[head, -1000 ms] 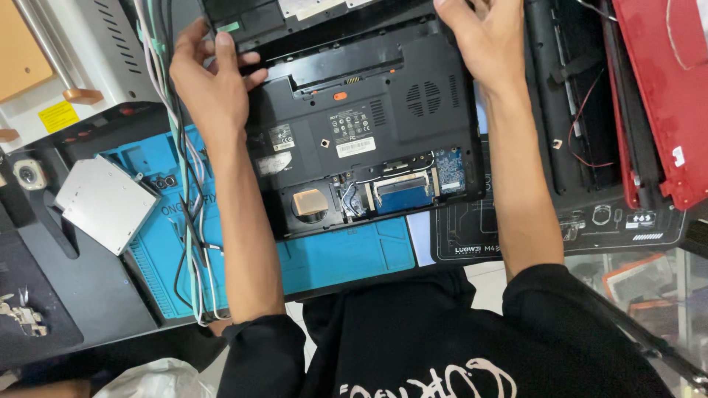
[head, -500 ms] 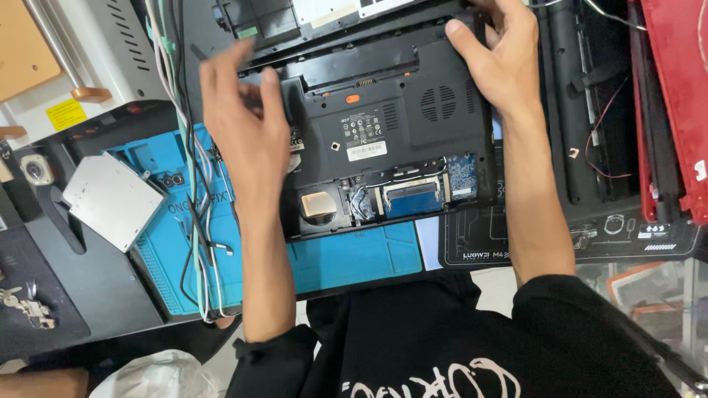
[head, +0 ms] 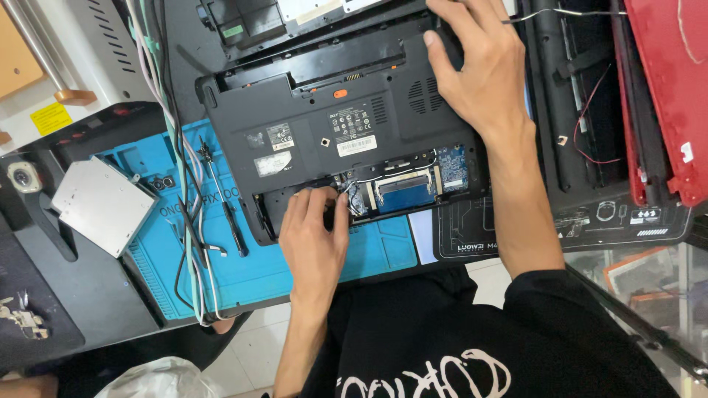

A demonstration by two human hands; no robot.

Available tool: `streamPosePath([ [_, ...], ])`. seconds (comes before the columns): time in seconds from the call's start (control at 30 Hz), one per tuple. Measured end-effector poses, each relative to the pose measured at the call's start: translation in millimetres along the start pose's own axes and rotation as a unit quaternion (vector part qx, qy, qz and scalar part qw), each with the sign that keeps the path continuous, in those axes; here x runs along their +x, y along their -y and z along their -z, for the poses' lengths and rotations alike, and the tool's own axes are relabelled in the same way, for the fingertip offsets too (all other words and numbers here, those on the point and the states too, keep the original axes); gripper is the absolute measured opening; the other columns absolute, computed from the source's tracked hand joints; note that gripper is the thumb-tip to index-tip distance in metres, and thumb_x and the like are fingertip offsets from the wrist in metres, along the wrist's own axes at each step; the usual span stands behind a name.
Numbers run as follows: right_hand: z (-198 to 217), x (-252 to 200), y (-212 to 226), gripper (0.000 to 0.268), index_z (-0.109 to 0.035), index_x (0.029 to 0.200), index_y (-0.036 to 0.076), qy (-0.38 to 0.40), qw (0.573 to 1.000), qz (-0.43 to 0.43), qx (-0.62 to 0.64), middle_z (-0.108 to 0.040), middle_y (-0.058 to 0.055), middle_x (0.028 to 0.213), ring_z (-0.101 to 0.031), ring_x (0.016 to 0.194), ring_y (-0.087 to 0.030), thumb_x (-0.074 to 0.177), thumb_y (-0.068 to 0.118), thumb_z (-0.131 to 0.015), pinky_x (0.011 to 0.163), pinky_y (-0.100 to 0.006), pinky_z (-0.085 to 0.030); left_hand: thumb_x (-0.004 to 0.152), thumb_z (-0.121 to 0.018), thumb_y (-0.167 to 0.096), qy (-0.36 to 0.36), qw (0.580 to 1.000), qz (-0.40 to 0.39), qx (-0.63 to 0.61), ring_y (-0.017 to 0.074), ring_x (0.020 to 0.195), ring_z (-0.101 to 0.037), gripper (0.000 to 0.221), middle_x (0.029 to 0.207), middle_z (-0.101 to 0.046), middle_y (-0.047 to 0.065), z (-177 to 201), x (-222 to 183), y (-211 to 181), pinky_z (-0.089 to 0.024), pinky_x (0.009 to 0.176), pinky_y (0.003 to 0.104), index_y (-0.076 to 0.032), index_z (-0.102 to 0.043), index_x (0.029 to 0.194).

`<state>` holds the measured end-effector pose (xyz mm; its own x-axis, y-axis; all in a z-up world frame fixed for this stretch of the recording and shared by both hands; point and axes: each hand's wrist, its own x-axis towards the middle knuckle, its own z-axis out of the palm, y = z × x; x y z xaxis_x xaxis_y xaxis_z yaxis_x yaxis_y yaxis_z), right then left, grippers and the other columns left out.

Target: The person uses a screwdriver to remove screws from the bottom panel of a black Acer laptop. They then detach the panel to expose the internal components, including the battery and motherboard. The person flips the laptop over, opens the lid, and briefly presses keys on the keyboard before closing it and flipping it back to the underside to continue working on the internal assembly.

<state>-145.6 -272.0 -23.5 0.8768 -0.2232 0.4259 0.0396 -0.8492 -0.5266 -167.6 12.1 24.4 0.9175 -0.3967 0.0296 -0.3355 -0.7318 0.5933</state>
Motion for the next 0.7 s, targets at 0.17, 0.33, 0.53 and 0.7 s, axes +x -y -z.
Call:
streamPosePath([
  [0.17,4.3,0.3,2.3,0.032,-0.066,0.133,0.003,0.035,0.999,0.035,0.022,-0.062,-0.015,0.139,-0.059,0.135,-0.037,0.102,0.004,-0.074,0.114,-0.045,-0.049,0.089,-0.076,-0.013,-0.009,0.999,-0.017,0.026,0.0304,0.085,-0.063,0.018,0.094,-0.064,0.01,-1.8,-1.7,-1.9,-0.049,0.074,0.042,-0.005,-0.064,0.099],
  [0.33,5.1,1.6,10.2,0.038,-0.069,0.133,0.005,0.084,0.993,0.078,0.033,-0.059,-0.013,0.154,-0.052,0.146,-0.035,0.097,0.009,-0.08,0.127,-0.055,-0.036,0.087,-0.074,-0.01,0.01,1.0,0.027,0.011,0.0296,0.084,-0.064,0.017,0.09,-0.064,0.01,-2.2,-1.4,-8.1,-0.05,0.074,0.042,-0.004,-0.062,0.097],
  [0.53,2.2,-1.1,35.2,0.049,-0.075,0.123,0.017,0.19,0.965,0.12,0.132,-0.059,-0.007,0.151,-0.048,0.147,-0.031,0.078,0.025,-0.093,0.129,-0.062,-0.022,0.087,-0.071,-0.005,-0.024,1.0,0.008,0.013,0.0324,0.086,-0.065,0.018,0.094,-0.065,0.012,-7.6,-4.6,-11.6,-0.051,0.075,0.044,-0.002,-0.063,0.102],
  [0.7,-3.7,-5.2,55.4,0.064,-0.074,0.121,0.019,0.285,0.939,0.126,0.144,-0.049,-0.007,0.156,-0.034,0.151,-0.032,0.062,0.03,-0.095,0.127,-0.064,-0.011,0.093,-0.07,-0.003,-0.01,0.998,0.044,-0.039,0.0294,0.084,-0.067,0.018,0.095,-0.065,0.013,-5.5,-6.6,-13.4,-0.053,0.074,0.041,-0.002,-0.065,0.11],
])
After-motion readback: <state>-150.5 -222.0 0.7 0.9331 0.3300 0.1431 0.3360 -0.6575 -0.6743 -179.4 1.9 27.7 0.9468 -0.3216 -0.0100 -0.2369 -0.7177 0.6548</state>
